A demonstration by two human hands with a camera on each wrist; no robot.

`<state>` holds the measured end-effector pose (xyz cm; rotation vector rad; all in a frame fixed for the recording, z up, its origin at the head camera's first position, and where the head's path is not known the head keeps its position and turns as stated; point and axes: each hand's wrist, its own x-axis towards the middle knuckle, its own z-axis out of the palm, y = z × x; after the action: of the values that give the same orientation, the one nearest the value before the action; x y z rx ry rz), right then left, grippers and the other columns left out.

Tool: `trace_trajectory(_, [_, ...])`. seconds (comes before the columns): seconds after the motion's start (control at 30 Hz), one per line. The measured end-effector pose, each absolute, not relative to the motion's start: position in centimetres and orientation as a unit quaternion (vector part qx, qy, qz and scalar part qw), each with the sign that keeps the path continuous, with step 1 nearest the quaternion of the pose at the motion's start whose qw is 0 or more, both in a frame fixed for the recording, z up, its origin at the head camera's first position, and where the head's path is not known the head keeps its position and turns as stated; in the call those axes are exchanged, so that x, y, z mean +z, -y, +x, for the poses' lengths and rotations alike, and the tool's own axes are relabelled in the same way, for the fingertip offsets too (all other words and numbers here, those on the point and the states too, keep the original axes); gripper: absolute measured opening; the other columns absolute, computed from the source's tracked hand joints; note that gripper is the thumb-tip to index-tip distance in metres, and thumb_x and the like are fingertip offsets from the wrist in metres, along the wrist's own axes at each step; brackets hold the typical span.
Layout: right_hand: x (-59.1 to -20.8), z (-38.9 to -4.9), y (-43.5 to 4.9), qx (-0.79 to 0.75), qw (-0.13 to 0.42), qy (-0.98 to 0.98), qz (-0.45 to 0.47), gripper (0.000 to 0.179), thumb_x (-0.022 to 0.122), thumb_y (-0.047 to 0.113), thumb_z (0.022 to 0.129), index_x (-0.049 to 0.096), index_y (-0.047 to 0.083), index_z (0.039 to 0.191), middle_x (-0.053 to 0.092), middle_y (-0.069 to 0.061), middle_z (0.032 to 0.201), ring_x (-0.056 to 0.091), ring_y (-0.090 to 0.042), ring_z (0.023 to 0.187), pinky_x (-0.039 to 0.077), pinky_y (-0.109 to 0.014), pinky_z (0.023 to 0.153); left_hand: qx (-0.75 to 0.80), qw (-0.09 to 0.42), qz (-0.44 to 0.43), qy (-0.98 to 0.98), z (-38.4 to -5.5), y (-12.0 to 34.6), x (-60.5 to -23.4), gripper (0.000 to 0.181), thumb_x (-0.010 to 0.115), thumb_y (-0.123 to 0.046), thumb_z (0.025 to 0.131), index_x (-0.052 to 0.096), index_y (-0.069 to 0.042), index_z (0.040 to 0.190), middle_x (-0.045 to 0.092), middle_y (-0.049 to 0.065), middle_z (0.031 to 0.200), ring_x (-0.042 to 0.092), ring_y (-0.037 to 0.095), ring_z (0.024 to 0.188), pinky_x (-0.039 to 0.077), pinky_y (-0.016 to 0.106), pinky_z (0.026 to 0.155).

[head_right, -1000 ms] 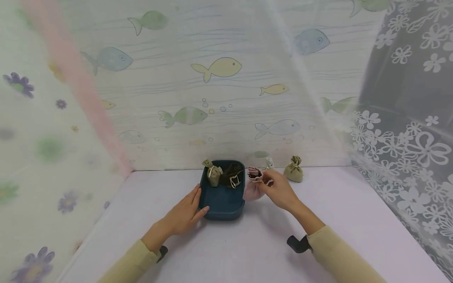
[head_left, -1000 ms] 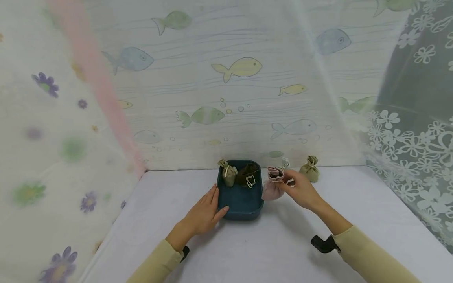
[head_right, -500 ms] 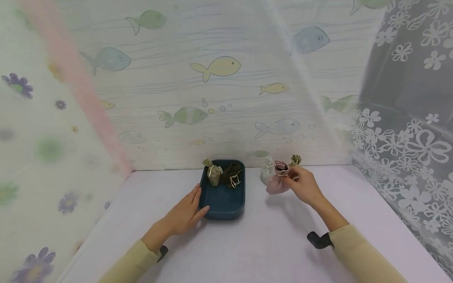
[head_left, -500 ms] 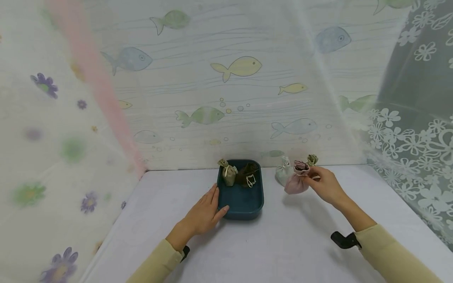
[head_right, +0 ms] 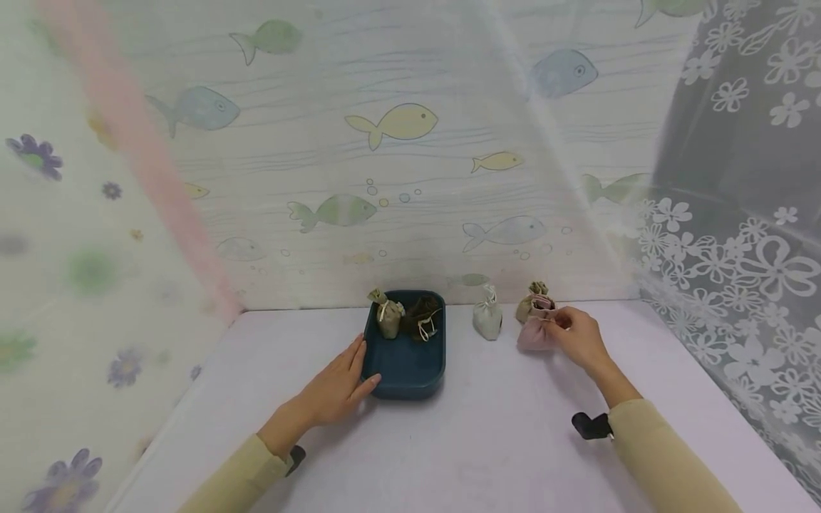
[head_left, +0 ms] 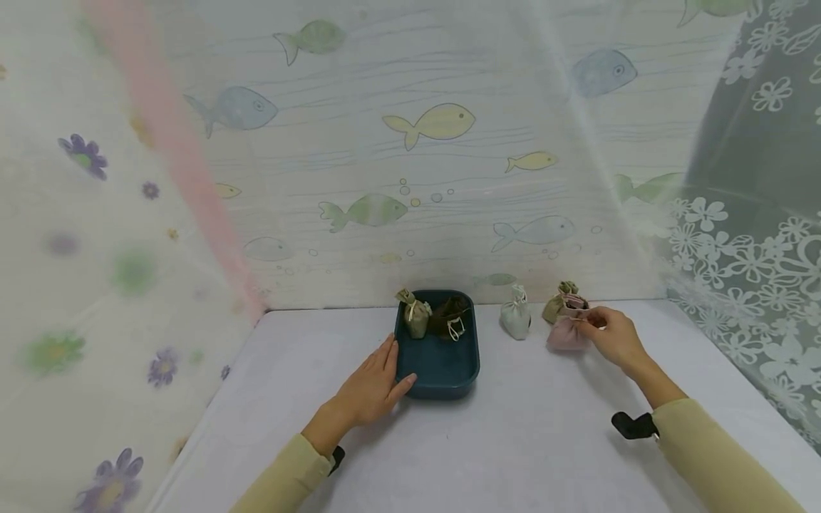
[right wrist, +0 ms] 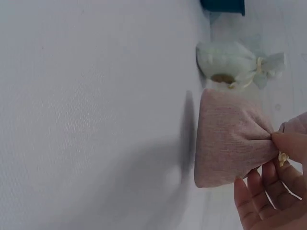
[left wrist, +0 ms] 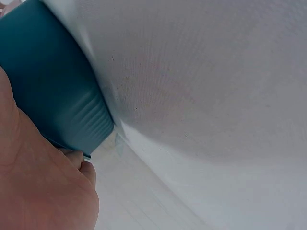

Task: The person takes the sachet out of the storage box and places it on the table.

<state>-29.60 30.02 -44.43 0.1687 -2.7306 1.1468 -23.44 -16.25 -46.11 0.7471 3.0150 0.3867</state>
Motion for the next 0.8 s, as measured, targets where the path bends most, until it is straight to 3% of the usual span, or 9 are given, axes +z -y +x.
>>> trace_trajectory(0.27, [-45.1,-30.0,-30.7,0.4,0.037,0.914,0.05,0.04,0.058,0.021,0.105,0.059,-0.015,0.122,0.065,-0.029,0.112,0.061,-0.037,0.102,0.05,-0.03,0.072,0.133,0.0,0.242,-0.961,-23.8,16.3,-46.6,0.087,0.03,-0.06,0.108,0.017,0.009,0.16,0.007,0.023,0.169,0.017,0.036,0.156,0.023,0.051,0.123])
trace_trajectory(0.8, [-44.6,-28.1,-30.8,0.335,0.083,0.936,0.074,0.04,0.065,0.02,0.101,0.063,-0.013,0.123,0.067,-0.029,0.114,0.063,-0.042,0.102,0.052,-0.04,0.075,0.122,-0.001,0.237,-0.964,-23.8,16.5,-47.0,0.092,0.019,-0.068,0.105,0.013,0.006,0.161,0.002,0.018,0.171,0.013,0.03,0.157,0.021,0.047,0.125])
